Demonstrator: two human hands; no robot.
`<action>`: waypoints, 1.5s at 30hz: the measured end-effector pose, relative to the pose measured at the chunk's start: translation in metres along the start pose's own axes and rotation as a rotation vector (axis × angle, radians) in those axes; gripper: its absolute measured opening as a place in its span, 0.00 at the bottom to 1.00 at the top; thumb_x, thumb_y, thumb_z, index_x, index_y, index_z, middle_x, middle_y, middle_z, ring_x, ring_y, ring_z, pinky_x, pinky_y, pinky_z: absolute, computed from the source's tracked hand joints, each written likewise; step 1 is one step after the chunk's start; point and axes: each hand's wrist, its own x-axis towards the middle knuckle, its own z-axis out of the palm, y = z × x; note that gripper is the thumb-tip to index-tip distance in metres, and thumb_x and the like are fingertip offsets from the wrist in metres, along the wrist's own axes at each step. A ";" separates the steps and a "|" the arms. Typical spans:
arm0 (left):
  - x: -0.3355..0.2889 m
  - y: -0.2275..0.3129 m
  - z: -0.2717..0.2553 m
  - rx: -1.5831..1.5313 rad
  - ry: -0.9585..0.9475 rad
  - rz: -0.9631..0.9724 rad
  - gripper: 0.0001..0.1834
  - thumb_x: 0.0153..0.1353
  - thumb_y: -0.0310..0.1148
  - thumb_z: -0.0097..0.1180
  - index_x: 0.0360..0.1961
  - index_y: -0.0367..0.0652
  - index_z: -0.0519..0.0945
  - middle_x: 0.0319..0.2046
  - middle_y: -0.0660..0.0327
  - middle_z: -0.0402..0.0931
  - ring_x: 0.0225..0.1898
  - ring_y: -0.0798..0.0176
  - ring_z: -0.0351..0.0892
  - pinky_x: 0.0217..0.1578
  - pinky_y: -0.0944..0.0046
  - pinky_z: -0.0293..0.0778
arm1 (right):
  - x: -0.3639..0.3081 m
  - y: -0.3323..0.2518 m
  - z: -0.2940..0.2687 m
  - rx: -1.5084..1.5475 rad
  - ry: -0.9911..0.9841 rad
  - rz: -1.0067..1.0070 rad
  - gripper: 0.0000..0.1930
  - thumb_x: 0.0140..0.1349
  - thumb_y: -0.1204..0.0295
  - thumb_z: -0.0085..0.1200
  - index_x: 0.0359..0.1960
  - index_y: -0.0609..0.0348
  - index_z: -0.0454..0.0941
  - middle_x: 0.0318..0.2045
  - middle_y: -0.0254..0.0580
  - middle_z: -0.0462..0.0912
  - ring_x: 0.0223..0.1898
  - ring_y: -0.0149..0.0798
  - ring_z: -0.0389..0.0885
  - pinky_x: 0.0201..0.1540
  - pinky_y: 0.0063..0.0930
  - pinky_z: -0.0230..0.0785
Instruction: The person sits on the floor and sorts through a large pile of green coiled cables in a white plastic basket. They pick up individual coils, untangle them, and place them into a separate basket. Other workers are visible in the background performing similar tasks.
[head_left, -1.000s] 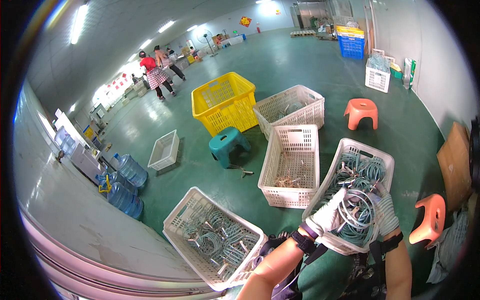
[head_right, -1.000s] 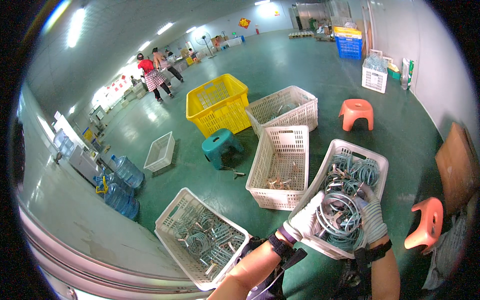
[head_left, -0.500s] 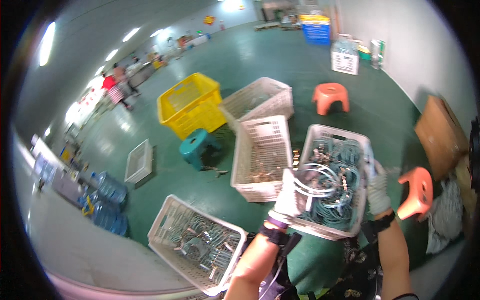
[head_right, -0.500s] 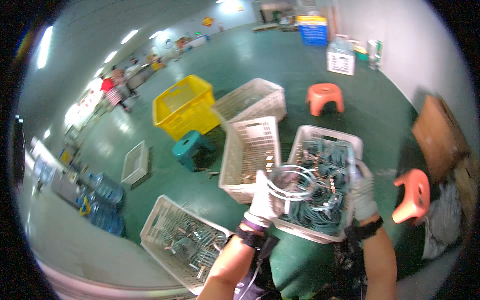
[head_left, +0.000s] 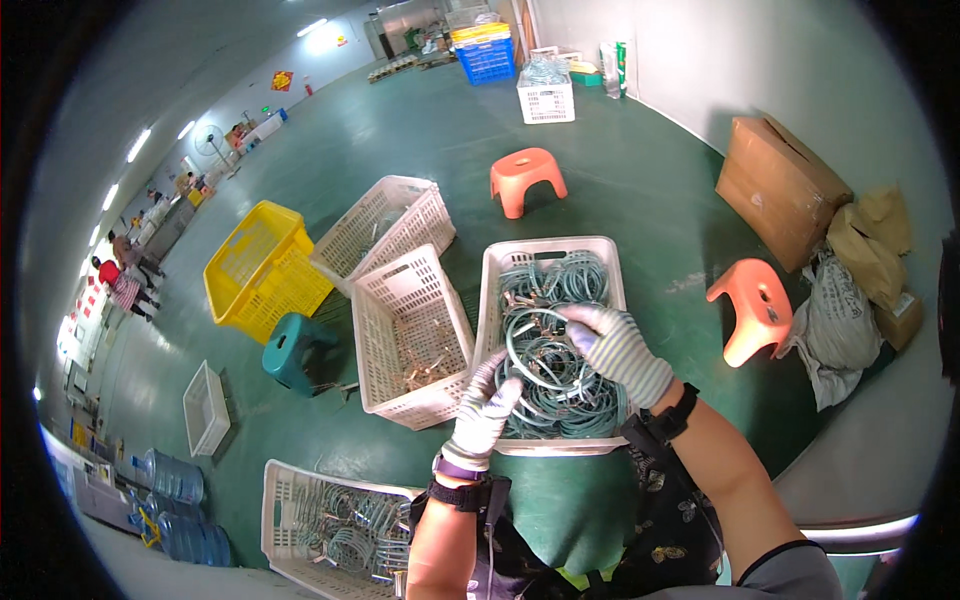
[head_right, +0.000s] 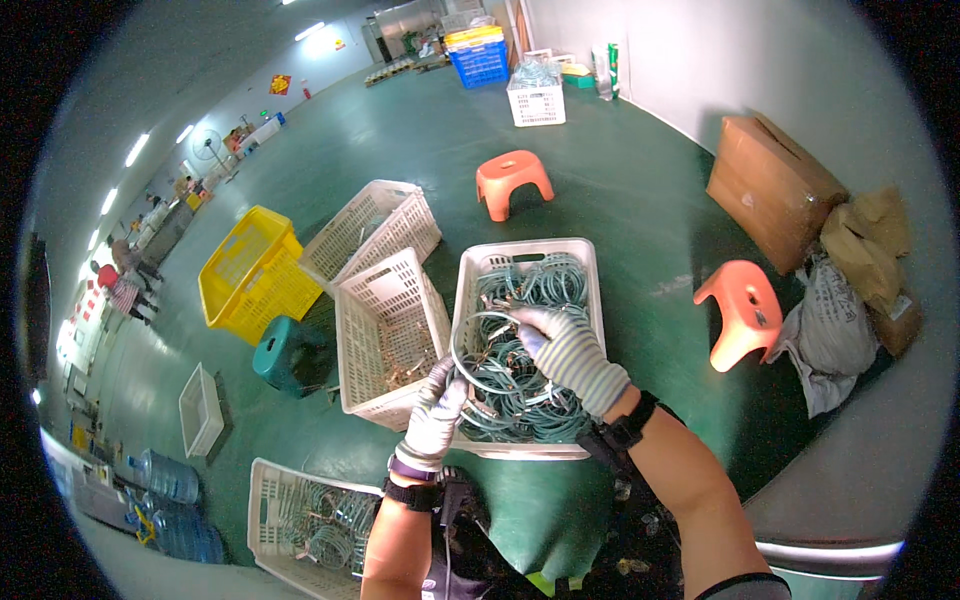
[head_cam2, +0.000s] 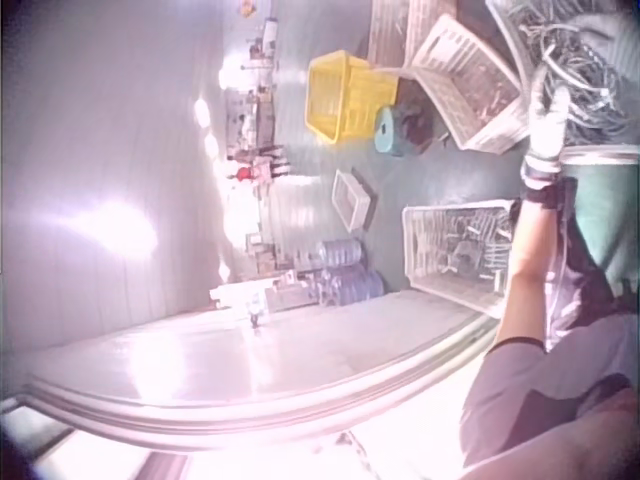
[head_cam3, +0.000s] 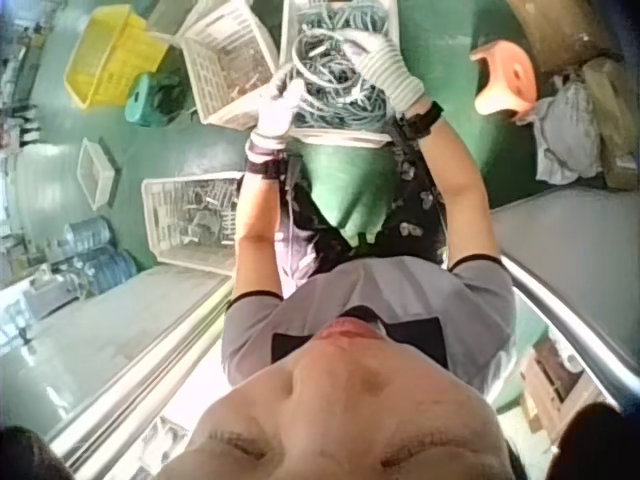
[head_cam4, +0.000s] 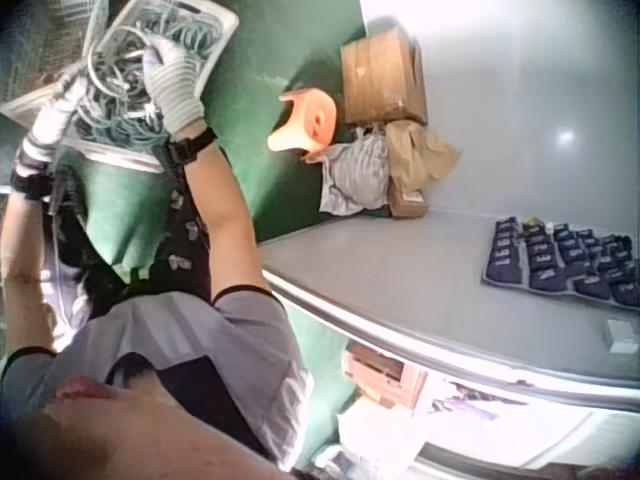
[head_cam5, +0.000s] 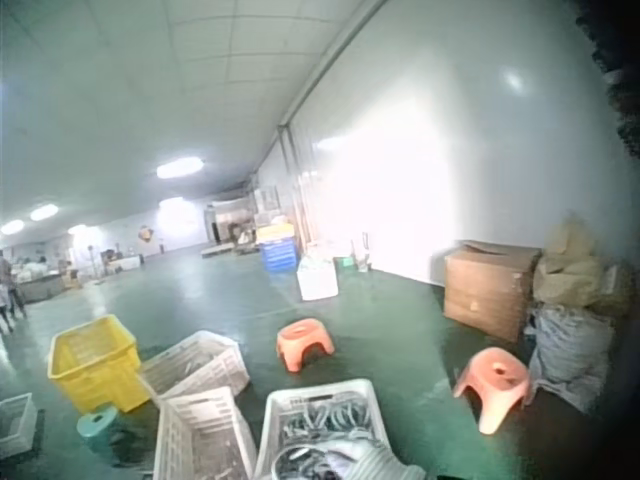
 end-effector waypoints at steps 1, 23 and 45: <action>-0.002 0.006 0.004 0.004 -0.016 -0.004 0.31 0.65 0.36 0.62 0.67 0.41 0.67 0.49 0.67 0.76 0.43 0.75 0.72 0.47 0.71 0.71 | 0.003 0.012 0.004 -0.070 -0.004 -0.018 0.12 0.65 0.75 0.53 0.49 0.62 0.83 0.39 0.49 0.87 0.41 0.41 0.85 0.48 0.32 0.76; -0.008 0.021 -0.016 0.438 0.007 0.409 0.44 0.51 0.38 0.75 0.66 0.38 0.67 0.63 0.49 0.67 0.66 0.54 0.66 0.65 0.56 0.64 | -0.006 0.018 -0.008 0.489 -0.605 0.591 0.21 0.58 0.69 0.54 0.52 0.68 0.77 0.29 0.48 0.85 0.27 0.39 0.85 0.32 0.33 0.80; -0.010 -0.003 -0.010 -0.160 -0.029 0.018 0.31 0.66 0.33 0.61 0.68 0.38 0.67 0.49 0.65 0.76 0.44 0.73 0.75 0.48 0.68 0.74 | -0.003 0.007 0.007 0.403 -0.292 0.323 0.19 0.66 0.62 0.60 0.50 0.64 0.81 0.36 0.38 0.84 0.34 0.28 0.81 0.38 0.23 0.75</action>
